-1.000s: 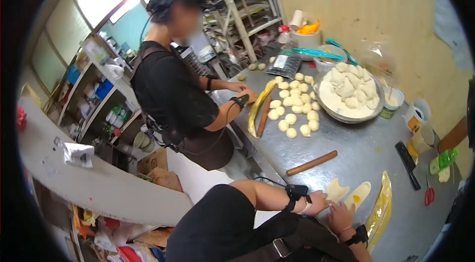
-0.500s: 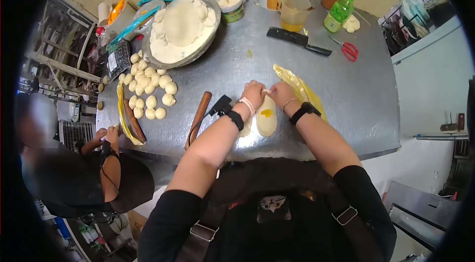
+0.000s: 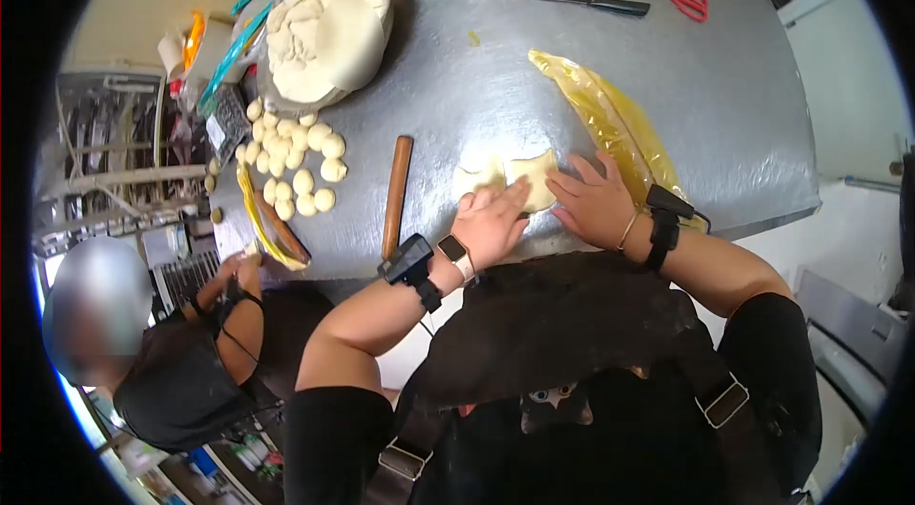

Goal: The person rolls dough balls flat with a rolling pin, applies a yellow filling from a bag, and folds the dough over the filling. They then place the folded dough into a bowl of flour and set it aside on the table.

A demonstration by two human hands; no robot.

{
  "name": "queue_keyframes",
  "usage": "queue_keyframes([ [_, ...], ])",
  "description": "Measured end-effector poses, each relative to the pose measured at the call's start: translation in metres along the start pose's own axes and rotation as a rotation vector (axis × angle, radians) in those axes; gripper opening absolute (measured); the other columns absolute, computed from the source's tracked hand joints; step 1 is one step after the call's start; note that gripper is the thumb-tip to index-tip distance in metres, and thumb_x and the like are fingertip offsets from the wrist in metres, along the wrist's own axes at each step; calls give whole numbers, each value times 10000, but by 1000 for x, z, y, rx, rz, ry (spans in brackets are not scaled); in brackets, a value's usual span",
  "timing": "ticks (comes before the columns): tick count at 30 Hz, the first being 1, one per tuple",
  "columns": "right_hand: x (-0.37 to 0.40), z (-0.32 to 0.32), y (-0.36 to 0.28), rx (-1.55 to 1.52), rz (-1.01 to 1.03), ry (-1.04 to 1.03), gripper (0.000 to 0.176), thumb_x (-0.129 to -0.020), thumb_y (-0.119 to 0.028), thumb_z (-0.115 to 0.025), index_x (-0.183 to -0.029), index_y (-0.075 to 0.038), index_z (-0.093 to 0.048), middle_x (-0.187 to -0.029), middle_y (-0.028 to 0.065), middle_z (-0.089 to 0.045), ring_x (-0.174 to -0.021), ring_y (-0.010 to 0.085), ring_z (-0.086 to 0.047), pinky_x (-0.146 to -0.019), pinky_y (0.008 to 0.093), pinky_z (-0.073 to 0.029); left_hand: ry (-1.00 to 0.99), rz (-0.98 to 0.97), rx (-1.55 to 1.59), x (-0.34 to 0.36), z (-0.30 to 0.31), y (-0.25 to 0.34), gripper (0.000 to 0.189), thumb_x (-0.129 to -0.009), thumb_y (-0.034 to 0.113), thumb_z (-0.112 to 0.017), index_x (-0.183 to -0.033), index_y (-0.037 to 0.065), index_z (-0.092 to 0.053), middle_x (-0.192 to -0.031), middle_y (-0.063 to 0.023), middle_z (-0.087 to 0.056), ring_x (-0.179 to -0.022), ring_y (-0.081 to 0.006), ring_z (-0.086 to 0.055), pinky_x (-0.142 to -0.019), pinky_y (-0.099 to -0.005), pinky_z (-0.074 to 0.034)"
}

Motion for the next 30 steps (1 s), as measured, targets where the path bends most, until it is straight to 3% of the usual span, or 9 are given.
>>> queue_keyframes([
  [2, -2, 4, 4, 50, 17, 146, 423, -908, -403, -573, -1175, -84, -650, -1327, 11, -551, -1353, 268, -365, -1130, 576, -185, -9, -31, -109, 3, -17, -8, 455, -888, 303, -606, -1297, 107, -579, -1374, -27, -560, -1079, -224, -534, -838, -394, -403],
  [5, -9, 0, 12, 48, -64, -132, 458, -911, -415, -557, -1204, -72, -632, -1348, 12, -536, -1350, 275, -369, -1133, 586, -158, -140, 1, -125, -3, -26, -21, 447, -902, 324, -591, -1291, 103, -589, -1361, -17, -574, -1054, -229, -531, -828, -416, -399],
  [11, -15, -9, 19, 67, 3, -25, 449, -950, -375, -507, -1263, -69, -606, -1391, 17, -510, -1385, 290, -334, -1145, 583, -151, -183, 17, -172, -25, -14, -31, 431, -906, 319, -575, -1280, 106, -597, -1353, -24, -581, -1036, -224, -531, -819, -414, -395],
  [15, -23, -9, 22, 22, -8, -55, 428, -954, -333, -495, -1280, -76, -600, -1424, 15, -489, -1393, 296, -326, -1149, 576, -152, 25, -80, -154, -18, -31, -43, 426, -907, 293, -567, -1294, 115, -582, -1297, -9, -613, -1023, -227, -530, -798, -413, -386],
  [19, -31, 4, 26, 36, -56, -50, 391, -966, -292, -480, -1265, -74, -605, -1397, 14, -522, -1397, 302, -313, -1138, 564, -201, -96, 63, -163, -43, -8, -41, 382, -919, 299, -542, -1255, 134, -621, -1293, 5, -629, -987, -212, -547, -789, -424, -374],
  [20, -31, -2, 28, 31, -25, -7, 386, -964, -287, -486, -1259, -67, -603, -1381, 32, -533, -1382, 302, -337, -1137, 538, -222, 122, -72, -139, -31, -38, -50, 316, -932, 292, -519, -1170, 146, -666, -1184, 4, -670, -969, -218, -554, -786, -435, -370],
  [24, -43, -15, 47, -171, -19, -86, 386, -959, -251, -495, -1271, -36, -568, -1341, 135, -551, -1317, 316, -430, -1124, 441, -299, -377, 181, -59, -69, -4, -50, 259, -918, 331, -552, -993, 138, -708, -1050, -32, -663, -1001, -257, -561, -830, -460, -395],
  [27, -54, -8, 70, -599, -273, 33, 412, -954, -224, -490, -1289, 12, -531, -1327, 220, -536, -1280, 346, -469, -1115, 412, -327, -1, 158, 157, -84, -18, -46, 290, -883, 346, -605, -991, 95, -700, -1052, -103, -646, -1036, -291, -559, -869, -460, -431],
  [30, -59, -29, 88, -685, -358, 252, 459, -948, -211, -487, -1310, 71, -477, -1334, 271, -511, -1298, 388, -443, -1106, 438, -341, 14, 239, 39, -75, -39, -17, 289, -833, 301, -671, -969, 48, -691, -1029, -178, -633, -1018, -335, -568, -902, -429, -466],
])
Point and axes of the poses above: each hand's wrist, its own x-axis away from the middle knuckle, its own z-axis out of the back of the hand, y = z × x, the point moved 5 cm from there along -x, towards the middle knuckle
